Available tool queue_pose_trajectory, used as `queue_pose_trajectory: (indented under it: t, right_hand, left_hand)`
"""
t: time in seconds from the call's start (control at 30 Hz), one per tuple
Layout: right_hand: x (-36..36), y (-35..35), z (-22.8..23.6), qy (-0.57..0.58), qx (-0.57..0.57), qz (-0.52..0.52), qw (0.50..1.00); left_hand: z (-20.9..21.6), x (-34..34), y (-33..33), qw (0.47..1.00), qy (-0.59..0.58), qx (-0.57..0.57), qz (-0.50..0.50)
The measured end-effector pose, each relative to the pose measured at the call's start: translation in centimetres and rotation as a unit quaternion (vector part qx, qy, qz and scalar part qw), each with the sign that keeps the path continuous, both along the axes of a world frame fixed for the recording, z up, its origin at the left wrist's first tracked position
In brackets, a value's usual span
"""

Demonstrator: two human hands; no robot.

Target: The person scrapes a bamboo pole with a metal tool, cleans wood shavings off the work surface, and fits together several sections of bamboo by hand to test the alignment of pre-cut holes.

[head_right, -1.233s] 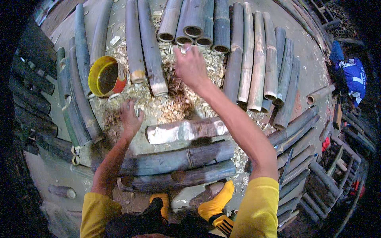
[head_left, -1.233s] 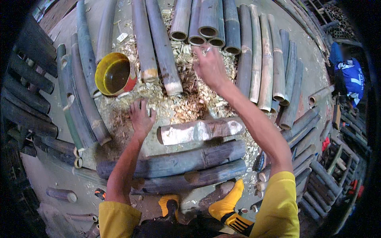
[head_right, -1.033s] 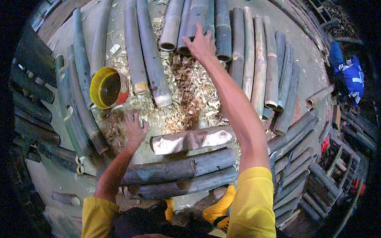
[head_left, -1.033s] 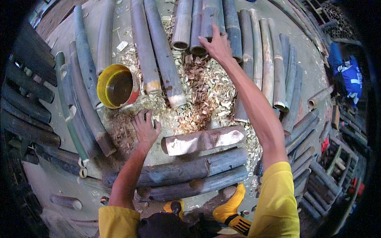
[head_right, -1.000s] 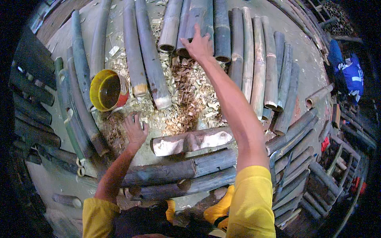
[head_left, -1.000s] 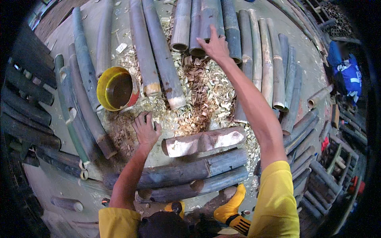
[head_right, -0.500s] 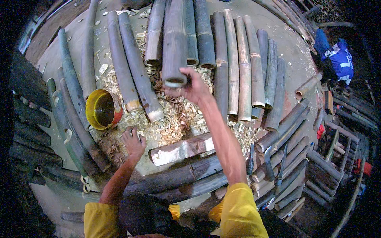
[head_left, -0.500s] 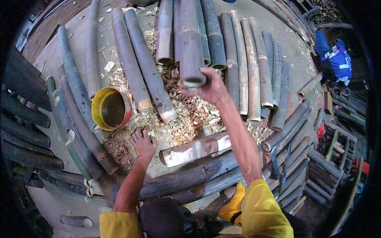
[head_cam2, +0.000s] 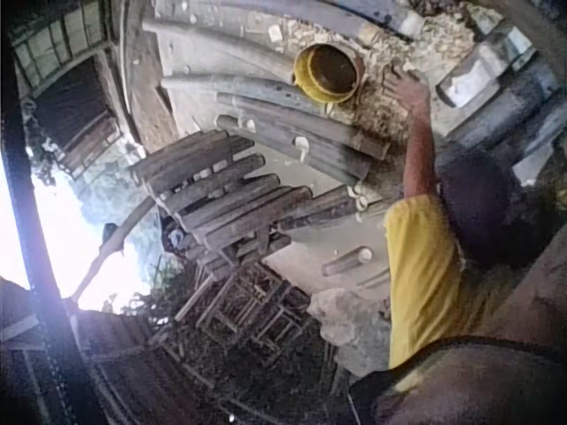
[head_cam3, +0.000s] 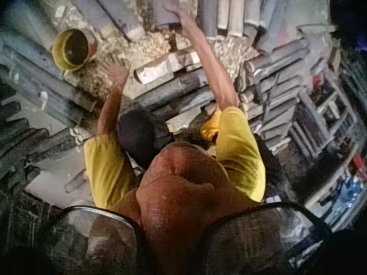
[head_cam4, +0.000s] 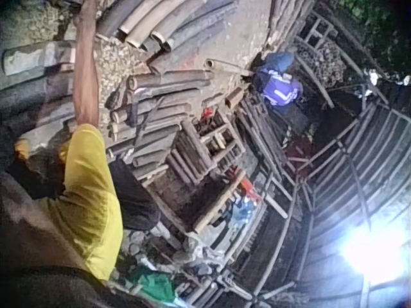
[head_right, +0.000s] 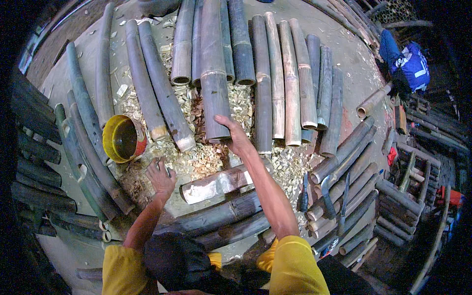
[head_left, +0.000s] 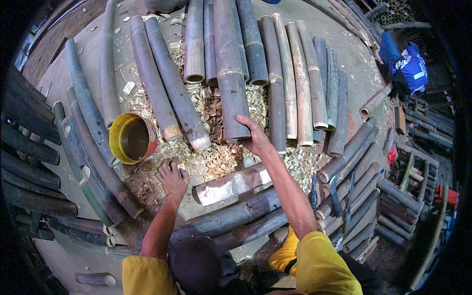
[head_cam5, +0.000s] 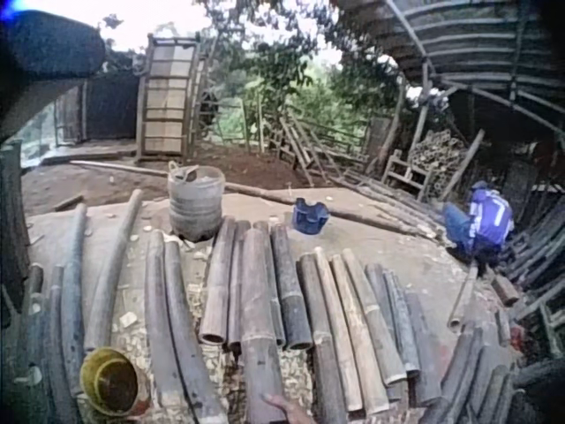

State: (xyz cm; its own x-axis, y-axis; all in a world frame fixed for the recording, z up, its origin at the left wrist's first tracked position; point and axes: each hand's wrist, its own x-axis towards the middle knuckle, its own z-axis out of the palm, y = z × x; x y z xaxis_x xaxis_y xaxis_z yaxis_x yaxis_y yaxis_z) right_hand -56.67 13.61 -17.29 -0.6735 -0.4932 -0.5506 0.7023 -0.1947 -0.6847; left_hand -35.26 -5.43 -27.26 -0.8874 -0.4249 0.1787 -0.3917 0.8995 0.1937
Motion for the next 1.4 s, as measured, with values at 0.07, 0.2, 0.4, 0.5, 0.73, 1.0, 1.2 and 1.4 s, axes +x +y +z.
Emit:
queue_pose_trajectory:
  t: [0.07, 0.2, 0.4, 0.5, 0.73, 1.0, 1.2, 1.4]
  right_hand:
    - [-0.3, -0.1, 0.4, -0.013, -0.009, -0.004, 1.0]
    - [-1.6, -1.3, 1.5, 0.216, 0.2, 0.04, 0.955]
    - [-1.9, -1.0, 0.2, 0.156, 0.189, 0.054, 0.968]
    - [-1.7, -1.1, 1.2, 0.113, 0.15, 0.069, 0.98]
    - [-1.6, -0.6, -0.2, 0.115, 0.107, 0.047, 0.987]
    - [-1.5, -0.5, -0.4, 0.122, 0.108, 0.058, 0.985]
    - [-1.0, -0.7, 0.2, 0.112, 0.09, 0.041, 0.989]
    - [-1.1, -0.6, -1.0, 0.113, 0.077, 0.022, 0.99]
  left_hand:
    - [-0.1, 0.1, 0.0, 1.0, 0.005, -0.002, -0.004]
    - [-0.2, 0.3, 0.0, 0.999, -0.032, 0.03, 0.003]
    - [-0.1, 0.1, 0.0, 0.999, -0.038, 0.021, -0.003]
    - [-0.1, 0.3, -0.2, 1.0, -0.029, 0.006, -0.002]
    - [-0.1, 0.3, -0.1, 0.999, -0.033, 0.038, 0.003]
    - [0.0, 0.1, 0.1, 1.0, -0.009, -0.004, -0.002]
    - [-0.4, 0.2, 0.1, 1.0, 0.001, -0.02, 0.007]
    - [-0.4, 0.2, 0.3, 1.0, -0.004, -0.023, 0.012]
